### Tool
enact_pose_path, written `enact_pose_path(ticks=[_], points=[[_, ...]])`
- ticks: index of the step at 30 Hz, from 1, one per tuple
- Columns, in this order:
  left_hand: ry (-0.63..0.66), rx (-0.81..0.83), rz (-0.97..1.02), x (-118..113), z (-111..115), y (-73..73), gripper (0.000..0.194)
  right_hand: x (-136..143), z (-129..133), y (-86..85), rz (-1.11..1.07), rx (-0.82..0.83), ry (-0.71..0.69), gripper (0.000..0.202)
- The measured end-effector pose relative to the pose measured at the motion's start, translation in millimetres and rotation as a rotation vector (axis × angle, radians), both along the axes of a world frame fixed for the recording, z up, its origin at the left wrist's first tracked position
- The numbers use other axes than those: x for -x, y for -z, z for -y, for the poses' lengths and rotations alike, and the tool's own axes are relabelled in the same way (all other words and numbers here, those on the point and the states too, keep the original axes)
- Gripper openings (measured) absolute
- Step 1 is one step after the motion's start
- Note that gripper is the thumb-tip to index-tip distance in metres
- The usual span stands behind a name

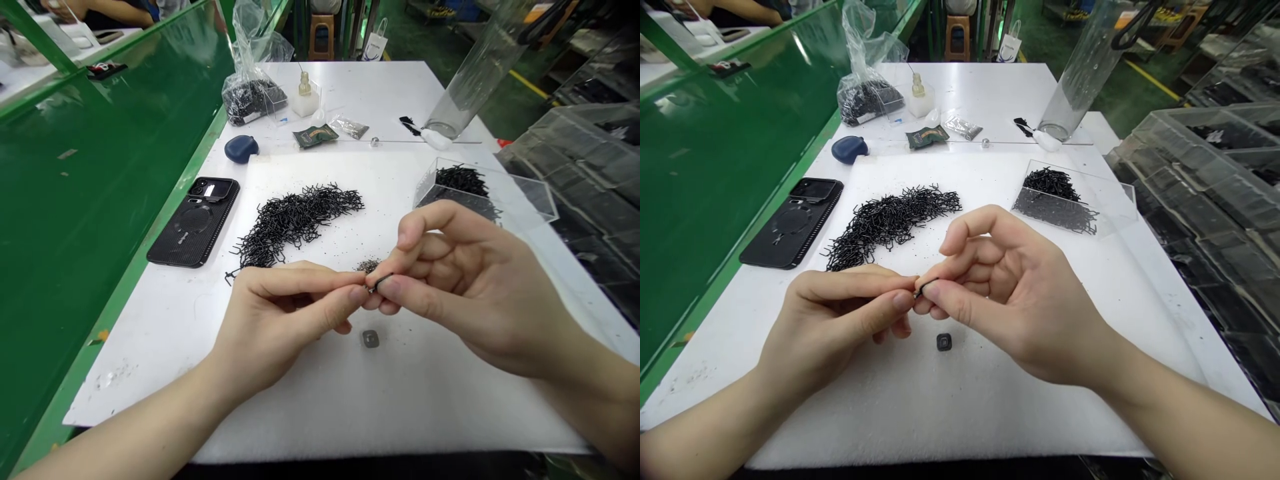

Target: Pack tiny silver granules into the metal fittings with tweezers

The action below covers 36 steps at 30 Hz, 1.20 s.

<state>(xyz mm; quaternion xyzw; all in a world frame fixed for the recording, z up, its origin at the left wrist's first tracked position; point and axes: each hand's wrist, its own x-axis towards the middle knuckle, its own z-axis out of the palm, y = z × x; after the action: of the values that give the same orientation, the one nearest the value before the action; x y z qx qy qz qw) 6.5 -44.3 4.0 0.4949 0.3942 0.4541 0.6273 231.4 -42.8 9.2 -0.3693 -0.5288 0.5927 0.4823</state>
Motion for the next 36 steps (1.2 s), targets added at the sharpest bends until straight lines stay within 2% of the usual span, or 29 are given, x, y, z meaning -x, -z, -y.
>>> enact_pose_path(ticks=[6,9,16,19,23,26,29,31,34,36], points=[[0.001,0.008,0.005,1,1,0.8,0.036,0,-1,2.0,-0.061,0.079,-0.056,0.045],[0.0,0.027,0.001,1,1,0.3,0.034,0,-2,2.2,-0.076,0.092,-0.08,0.046],[0.01,0.044,0.012,0,0,-1.7,0.031,0,-1,0.6,-0.002,0.0,-0.025,0.032],[0.012,0.034,0.022,0,0,-1.7,0.034,0,-1,1.6,0.001,-0.006,-0.031,0.032],[0.006,0.026,-0.01,2,2,3.2,0.036,1,0,3.3,0.014,-0.04,-0.021,0.033],[-0.013,-0.047,-0.051,5,5,9.7,0.032,-2,-3,3.0,0.067,-0.11,0.015,0.032],[-0.036,-0.182,-0.178,8,8,15.7,0.021,-13,-14,0.7,0.125,-0.214,0.151,0.031],[0.009,-0.283,-0.264,10,9,18.8,0.019,-26,-26,-1.8,0.183,-0.316,0.3,0.024],[0.121,-0.445,-0.322,11,11,22.0,0.028,-51,-46,-6.6,0.341,-0.469,0.551,0.019],[0.162,-0.536,-0.372,10,13,23.0,0.037,-69,-58,-9.8,0.44,-0.52,0.656,0.019]])
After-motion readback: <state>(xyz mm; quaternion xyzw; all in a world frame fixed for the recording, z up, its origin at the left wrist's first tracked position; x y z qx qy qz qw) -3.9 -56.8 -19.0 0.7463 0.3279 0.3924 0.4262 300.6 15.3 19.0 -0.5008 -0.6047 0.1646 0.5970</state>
